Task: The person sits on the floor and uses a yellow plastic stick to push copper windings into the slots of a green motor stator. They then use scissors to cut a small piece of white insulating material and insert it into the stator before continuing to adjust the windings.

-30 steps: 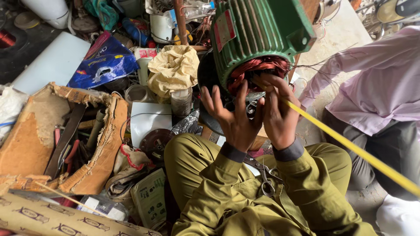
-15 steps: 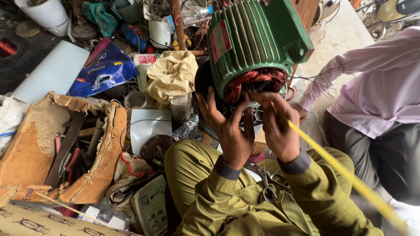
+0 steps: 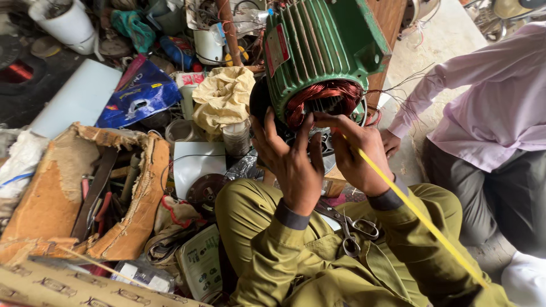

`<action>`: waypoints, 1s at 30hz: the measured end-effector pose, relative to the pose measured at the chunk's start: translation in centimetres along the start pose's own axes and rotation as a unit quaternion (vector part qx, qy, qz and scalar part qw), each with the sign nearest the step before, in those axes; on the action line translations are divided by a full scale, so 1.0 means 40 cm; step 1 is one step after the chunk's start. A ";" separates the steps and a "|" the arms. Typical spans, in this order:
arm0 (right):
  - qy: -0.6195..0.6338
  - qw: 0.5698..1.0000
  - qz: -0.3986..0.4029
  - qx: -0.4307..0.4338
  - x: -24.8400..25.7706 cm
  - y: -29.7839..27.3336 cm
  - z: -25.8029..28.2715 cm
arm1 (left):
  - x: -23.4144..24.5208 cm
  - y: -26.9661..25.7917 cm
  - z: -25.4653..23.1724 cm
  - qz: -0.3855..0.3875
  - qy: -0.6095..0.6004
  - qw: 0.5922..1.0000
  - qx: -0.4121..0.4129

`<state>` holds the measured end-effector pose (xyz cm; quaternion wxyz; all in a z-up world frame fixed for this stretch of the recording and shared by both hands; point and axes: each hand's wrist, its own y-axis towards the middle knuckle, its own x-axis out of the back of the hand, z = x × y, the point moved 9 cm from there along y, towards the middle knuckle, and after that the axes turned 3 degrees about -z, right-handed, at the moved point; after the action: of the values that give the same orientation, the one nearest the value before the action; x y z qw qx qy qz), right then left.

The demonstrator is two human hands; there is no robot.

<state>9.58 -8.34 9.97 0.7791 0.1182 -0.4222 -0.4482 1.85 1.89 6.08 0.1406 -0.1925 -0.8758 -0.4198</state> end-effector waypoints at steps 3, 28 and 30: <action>0.102 0.992 -0.073 -0.033 -0.003 -0.022 -0.011 | 0.007 0.000 -0.006 -0.012 -0.017 1.000 0.015; -0.074 0.993 -0.088 0.022 -0.052 0.051 -0.020 | 0.002 0.012 0.012 0.020 0.047 0.999 0.009; -0.115 0.989 -0.075 0.062 -0.059 0.051 -0.014 | -0.002 0.014 0.012 0.024 0.034 0.999 0.011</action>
<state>10.65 -5.41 9.47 0.6803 0.1453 -0.5262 -0.4891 2.13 2.58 6.14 0.1826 -0.1977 -0.8703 -0.4125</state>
